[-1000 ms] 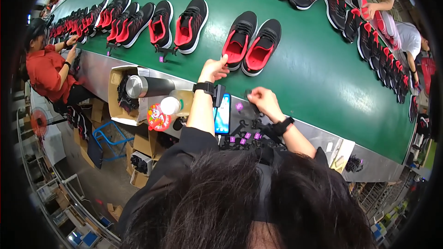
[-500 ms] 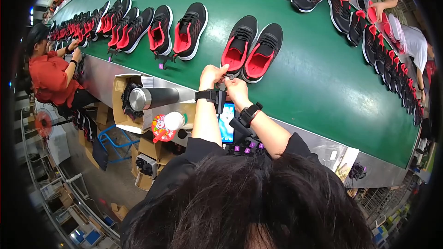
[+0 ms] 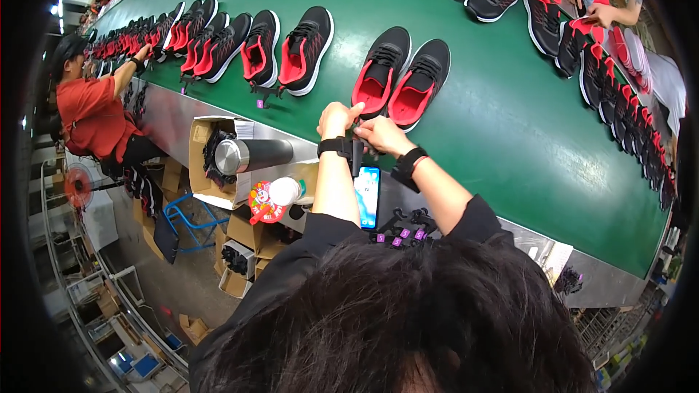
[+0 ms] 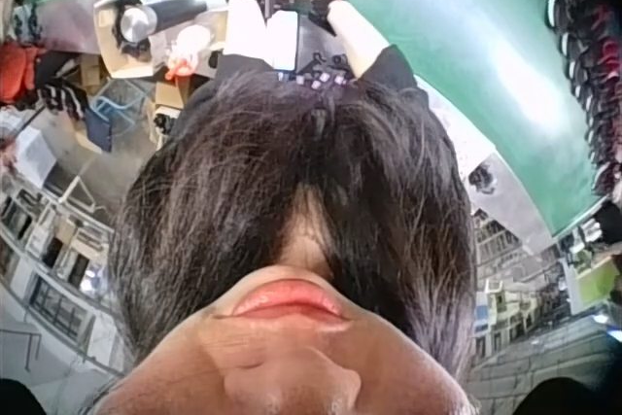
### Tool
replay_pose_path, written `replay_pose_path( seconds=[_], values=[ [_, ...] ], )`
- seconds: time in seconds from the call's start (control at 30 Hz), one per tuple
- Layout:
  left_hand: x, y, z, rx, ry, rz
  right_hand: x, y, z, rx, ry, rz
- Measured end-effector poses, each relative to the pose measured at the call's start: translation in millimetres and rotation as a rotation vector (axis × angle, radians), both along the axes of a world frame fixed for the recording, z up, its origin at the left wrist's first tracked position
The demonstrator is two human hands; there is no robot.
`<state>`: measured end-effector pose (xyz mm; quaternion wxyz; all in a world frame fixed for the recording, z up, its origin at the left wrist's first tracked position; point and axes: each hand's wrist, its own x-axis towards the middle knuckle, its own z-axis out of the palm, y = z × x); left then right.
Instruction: The recorder is inspecting shoes on a conveyor belt, applying tags or labels, and sorting them within a factory setting.
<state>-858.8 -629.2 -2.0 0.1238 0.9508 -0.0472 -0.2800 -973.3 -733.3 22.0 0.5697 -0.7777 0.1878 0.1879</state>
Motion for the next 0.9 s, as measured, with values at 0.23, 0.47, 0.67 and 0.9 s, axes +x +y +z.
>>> replay_pose_path(
  seconds=[0.23,0.47,0.67,0.9],
  values=[
    [-32.9,15.4,8.1,-0.614,0.197,0.516,-41.4,-37.2,47.4,-0.433,-0.036,-0.464],
    [-83.6,-7.1,25.5,-1.064,0.262,1.002,-18.2,-82.0,0.9,0.661,0.2,-0.736],
    [-90.8,0.5,19.9,-1.618,1.079,1.255,-30.7,-135.8,3.2,0.888,0.247,-0.692],
    [-96.5,-7.7,33.9,-1.737,0.852,1.417,-79.4,-109.5,46.8,0.507,-0.101,-0.643]
  ],
)
